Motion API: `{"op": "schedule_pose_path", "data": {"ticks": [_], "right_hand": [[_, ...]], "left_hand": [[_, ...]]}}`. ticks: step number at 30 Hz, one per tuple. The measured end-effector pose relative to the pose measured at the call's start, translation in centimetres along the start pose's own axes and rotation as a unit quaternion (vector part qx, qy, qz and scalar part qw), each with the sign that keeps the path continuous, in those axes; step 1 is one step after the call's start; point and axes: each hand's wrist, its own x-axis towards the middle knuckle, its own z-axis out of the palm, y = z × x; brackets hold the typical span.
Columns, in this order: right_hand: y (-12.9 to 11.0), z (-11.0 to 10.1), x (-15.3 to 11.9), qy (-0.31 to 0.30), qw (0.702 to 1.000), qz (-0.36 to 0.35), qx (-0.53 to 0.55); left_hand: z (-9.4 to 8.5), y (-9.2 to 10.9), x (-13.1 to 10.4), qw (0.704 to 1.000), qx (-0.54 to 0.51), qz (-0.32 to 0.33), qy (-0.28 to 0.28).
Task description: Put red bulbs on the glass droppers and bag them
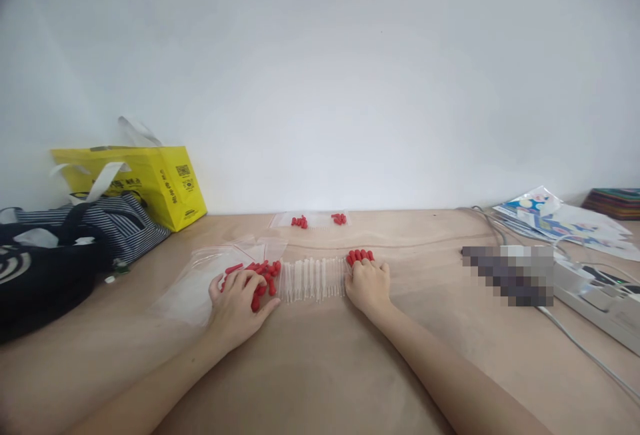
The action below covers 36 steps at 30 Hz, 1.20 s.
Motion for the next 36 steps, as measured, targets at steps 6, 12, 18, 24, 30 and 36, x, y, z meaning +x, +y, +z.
{"op": "schedule_pose_path", "data": {"ticks": [6,12,18,24,30,36], "right_hand": [[-0.7,-0.4,0.3,-0.030,0.998,-0.001,-0.063],[-1.4,-0.4,0.5,-0.043,0.996,0.002,-0.075],[-1.5,-0.5,0.5,-0.042,0.996,0.006,-0.081],[-1.2,-1.4,-0.5,-0.025,0.997,-0.007,-0.077],[-0.5,-1.4,-2.2,0.063,0.994,-0.091,0.001],[-0.1,-1.1,-4.5,0.053,0.958,-0.261,0.108]], "left_hand": [[0.6,-0.1,0.2,0.999,0.020,0.018,0.021],[0.9,-0.1,0.8,0.998,0.045,0.029,0.036],[1.0,0.1,1.1,0.998,0.047,0.029,0.041],[0.1,0.4,1.0,0.996,0.015,0.021,0.082],[-1.0,1.4,-0.1,0.980,-0.123,0.151,0.026],[-1.1,1.5,-0.4,0.959,-0.162,0.227,-0.042]]}}
